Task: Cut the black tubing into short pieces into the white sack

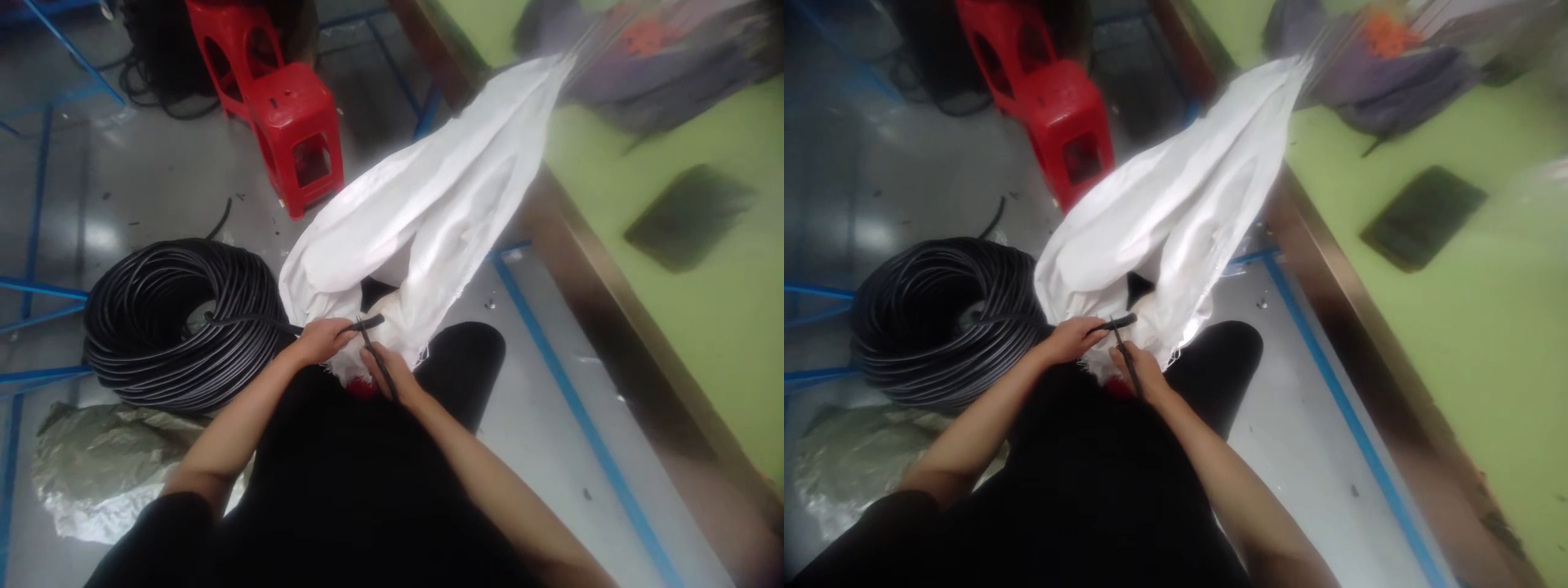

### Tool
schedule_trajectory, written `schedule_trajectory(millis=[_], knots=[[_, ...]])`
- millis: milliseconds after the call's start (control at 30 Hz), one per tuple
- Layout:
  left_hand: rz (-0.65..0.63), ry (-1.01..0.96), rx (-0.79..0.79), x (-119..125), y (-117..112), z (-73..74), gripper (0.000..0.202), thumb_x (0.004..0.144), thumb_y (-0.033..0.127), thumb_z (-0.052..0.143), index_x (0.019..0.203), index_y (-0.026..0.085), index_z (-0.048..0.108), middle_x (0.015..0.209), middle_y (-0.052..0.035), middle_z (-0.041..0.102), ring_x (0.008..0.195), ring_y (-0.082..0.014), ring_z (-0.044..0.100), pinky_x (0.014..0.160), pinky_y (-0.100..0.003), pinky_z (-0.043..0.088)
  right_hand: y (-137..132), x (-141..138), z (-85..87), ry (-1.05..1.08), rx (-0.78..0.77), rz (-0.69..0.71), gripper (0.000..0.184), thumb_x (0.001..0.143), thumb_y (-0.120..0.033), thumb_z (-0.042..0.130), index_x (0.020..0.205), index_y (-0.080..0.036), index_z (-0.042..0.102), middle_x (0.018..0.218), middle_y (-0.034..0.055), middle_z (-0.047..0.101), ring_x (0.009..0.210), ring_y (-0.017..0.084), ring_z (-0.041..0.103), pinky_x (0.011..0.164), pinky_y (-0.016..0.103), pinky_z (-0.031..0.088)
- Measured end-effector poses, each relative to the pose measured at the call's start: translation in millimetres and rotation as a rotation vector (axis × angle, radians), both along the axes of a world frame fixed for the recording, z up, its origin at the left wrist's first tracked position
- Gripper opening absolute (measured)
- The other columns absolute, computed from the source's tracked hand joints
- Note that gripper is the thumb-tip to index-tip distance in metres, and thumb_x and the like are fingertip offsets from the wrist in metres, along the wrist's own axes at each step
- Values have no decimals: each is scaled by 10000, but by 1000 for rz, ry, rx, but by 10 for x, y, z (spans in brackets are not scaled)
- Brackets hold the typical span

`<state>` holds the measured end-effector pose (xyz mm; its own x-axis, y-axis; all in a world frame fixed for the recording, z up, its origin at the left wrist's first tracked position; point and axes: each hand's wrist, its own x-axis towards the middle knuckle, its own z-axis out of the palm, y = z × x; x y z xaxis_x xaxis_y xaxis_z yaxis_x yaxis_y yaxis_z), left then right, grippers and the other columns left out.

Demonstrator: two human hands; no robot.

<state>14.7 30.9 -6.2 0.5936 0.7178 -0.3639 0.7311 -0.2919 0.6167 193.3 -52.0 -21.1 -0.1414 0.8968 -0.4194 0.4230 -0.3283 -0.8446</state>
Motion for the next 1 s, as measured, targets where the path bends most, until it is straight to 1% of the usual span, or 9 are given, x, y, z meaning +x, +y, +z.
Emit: schedule_trajectory(millis=[167, 333, 533, 633, 733, 800, 833, 900, 1000], knots=[[1, -37, -33, -41, 24, -109, 327, 923, 407, 398, 863, 200, 645, 814, -19, 661, 745, -167, 577, 653, -250, 405, -33, -72, -120, -70, 25, -56, 373, 843, -551, 470, 746, -215, 599, 578, 9, 575, 609, 199, 577, 584, 287, 427], [0, -83, -70, -60, 3, -210, 324, 924, 392, 406, 875, 195, 659, 817, -15, 669, 746, -155, 581, 679, -243, 409, -91, -75, -110, -112, -10, -46, 432, 853, -565, 441, 627, -210, 537, 512, 0, 530, 547, 182, 550, 550, 280, 422], [15, -110, -99, -97, -57, -286, 320, 921, 384, 419, 956, 193, 673, 893, -26, 692, 812, -161, 607, 746, -249, 447, -100, -87, -92, 46, -183, -163, 465, 836, -636, 430, 726, -203, 555, 439, -43, 463, 378, 130, 453, 398, 250, 388], [6, -156, -105, -55, -148, -277, 326, 920, 377, 431, 1112, 209, 635, 1057, -43, 688, 948, -182, 622, 842, -270, 458, -32, -111, -97, 175, -229, -231, 445, 813, -642, 476, 765, -204, 544, 447, -49, 481, 360, 127, 466, 368, 245, 387], [18, -188, -139, -16, -250, -264, 461, 902, 361, 478, 1337, 208, 473, 1207, -72, 638, 1053, -210, 612, 900, -304, 459, 41, -140, -75, 255, -224, -256, 396, 774, -606, 559, 767, -211, 531, 450, -53, 494, 363, 133, 479, 367, 253, 398], [30, -193, -162, -30, -288, -263, 554, 890, 362, 503, 1407, 207, 376, 1246, -82, 615, 1068, -217, 610, 910, -318, 460, 82, -142, -53, 252, -200, -277, 375, 758, -581, 586, 770, -210, 533, 450, -54, 498, 370, 129, 475, 374, 250, 401], [36, -191, -157, -52, -293, -264, 566, 885, 366, 515, 1410, 211, 370, 1262, -82, 605, 1082, -218, 603, 922, -321, 454, 102, -134, -44, 238, -181, -295, 372, 756, -576, 588, 767, -208, 534, 455, -51, 502, 377, 126, 475, 380, 246, 401], [42, -167, -119, -112, -277, -259, 500, 879, 372, 526, 1349, 217, 454, 1251, -73, 609, 1096, -216, 588, 939, -320, 438, 141, -97, -31, 204, -139, -350, 386, 758, -584, 578, 739, -202, 525, 464, -44, 503, 394, 121, 479, 391, 237, 401], [4, -122, -58, -200, -216, -221, 312, 910, 367, 467, 1129, 209, 621, 1057, -51, 674, 971, -193, 611, 864, -291, 447, 184, -17, -30, 172, -111, -411, 422, 759, -616, 565, 705, -201, 509, 475, -36, 503, 408, 119, 490, 405, 233, 408]])
